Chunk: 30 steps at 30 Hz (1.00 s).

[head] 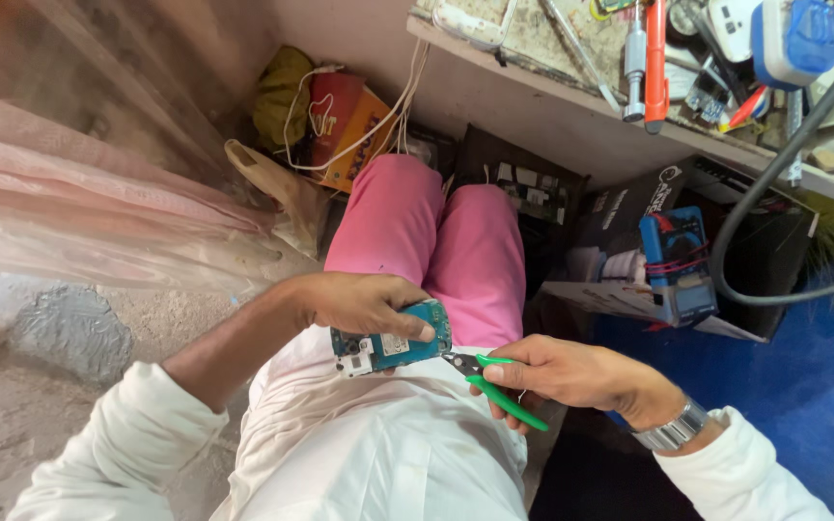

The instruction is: The person sits on the floor and uses pliers to remove components from a small blue electronic device. They repeatedly grip and pull parts from the device's casing, occasionally rotating it to access different areas.

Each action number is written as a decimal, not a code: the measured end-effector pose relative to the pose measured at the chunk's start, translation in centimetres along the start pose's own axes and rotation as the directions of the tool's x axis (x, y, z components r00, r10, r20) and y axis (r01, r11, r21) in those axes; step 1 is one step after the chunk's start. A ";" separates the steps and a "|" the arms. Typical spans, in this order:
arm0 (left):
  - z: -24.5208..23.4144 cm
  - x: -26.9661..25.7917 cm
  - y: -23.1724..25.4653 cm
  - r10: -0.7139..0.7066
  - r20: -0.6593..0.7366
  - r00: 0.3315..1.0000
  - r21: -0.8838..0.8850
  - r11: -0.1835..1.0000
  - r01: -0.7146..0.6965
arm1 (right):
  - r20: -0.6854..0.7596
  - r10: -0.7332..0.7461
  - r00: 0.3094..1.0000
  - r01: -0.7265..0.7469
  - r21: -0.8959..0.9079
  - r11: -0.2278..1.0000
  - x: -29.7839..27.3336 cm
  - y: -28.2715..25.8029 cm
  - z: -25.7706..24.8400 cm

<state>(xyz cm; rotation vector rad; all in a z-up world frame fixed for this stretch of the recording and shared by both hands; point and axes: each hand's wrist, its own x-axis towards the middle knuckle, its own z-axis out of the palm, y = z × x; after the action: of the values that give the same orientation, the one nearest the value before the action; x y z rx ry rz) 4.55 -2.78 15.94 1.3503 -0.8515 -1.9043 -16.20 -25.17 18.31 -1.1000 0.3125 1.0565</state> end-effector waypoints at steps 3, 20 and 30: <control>-0.1 -0.5 -0.5 0.038 -0.148 0.988 -0.092 0.994 -0.052 | -0.017 -0.065 0.998 0.066 0.056 0.996 -0.7 -0.8 0.0; 3.1 0.9 -2.8 0.197 -0.505 0.840 -0.333 0.854 -0.400 | -0.395 -0.353 0.848 0.502 0.384 0.775 3.9 2.7 5.0; 3.5 0.8 -2.3 0.204 -0.537 0.819 -0.238 0.894 -0.378 | -0.391 -0.355 0.849 0.500 0.378 0.779 4.0 2.7 5.1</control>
<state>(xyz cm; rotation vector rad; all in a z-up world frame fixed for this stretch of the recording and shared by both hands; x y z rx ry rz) 0.67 -1.64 14.57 1.3171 -0.4154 -1.2896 -17.77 -18.55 16.44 -0.8264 0.5001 0.3587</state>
